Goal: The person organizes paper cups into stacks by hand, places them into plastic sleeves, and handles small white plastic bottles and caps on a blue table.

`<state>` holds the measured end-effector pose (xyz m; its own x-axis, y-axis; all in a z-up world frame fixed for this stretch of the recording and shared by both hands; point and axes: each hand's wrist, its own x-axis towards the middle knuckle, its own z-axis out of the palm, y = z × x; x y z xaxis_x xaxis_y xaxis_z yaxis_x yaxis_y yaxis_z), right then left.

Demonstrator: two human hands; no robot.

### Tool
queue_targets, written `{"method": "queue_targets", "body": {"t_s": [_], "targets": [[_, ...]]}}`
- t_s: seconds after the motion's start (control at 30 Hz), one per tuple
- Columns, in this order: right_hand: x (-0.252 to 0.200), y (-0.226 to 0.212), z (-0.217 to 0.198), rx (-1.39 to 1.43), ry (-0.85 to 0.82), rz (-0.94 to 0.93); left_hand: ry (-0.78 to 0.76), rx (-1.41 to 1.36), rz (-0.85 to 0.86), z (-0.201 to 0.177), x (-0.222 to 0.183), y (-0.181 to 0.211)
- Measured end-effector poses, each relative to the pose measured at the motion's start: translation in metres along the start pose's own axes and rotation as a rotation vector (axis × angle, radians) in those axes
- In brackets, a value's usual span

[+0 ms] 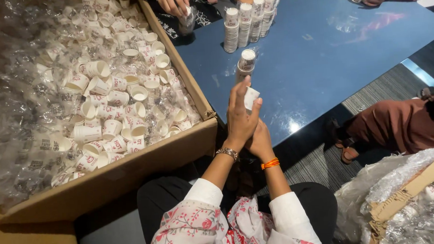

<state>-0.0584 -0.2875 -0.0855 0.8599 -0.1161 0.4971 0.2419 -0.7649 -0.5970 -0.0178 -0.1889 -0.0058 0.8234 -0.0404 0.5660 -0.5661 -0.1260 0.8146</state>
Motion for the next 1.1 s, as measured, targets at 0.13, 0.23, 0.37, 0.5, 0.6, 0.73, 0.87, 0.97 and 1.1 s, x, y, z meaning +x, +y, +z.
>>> {"method": "queue_targets", "body": {"t_s": [0.13,0.23,0.37,0.5,0.6,0.73,0.87,0.97,1.1], "targets": [[-0.001,0.008,0.003,0.148,-0.029,-0.022,0.049,0.152,0.239,0.007,-0.025,-0.014],[-0.007,0.021,0.011,0.109,-0.053,0.047,0.085,0.125,0.217,0.010,-0.046,-0.034],[-0.001,0.002,0.004,0.024,-0.079,0.103,0.011,0.046,0.185,0.002,-0.054,-0.051],[0.001,-0.014,-0.001,0.134,-0.003,0.052,-0.072,0.120,0.178,-0.005,-0.057,-0.063],[0.000,-0.017,-0.003,0.123,0.008,0.052,-0.131,0.093,0.175,-0.009,-0.060,-0.064],[0.001,-0.019,-0.005,0.130,0.012,0.022,-0.178,0.088,0.146,-0.018,-0.060,-0.053],[0.002,-0.011,-0.002,0.179,0.026,0.007,-0.254,0.123,0.148,-0.063,-0.044,-0.004],[0.002,-0.020,-0.008,0.194,-0.009,0.064,-0.329,0.175,-0.002,-0.107,-0.014,0.009],[0.004,-0.021,-0.008,0.144,-0.027,0.129,-0.129,0.452,0.045,-0.178,0.052,-0.026]]}}
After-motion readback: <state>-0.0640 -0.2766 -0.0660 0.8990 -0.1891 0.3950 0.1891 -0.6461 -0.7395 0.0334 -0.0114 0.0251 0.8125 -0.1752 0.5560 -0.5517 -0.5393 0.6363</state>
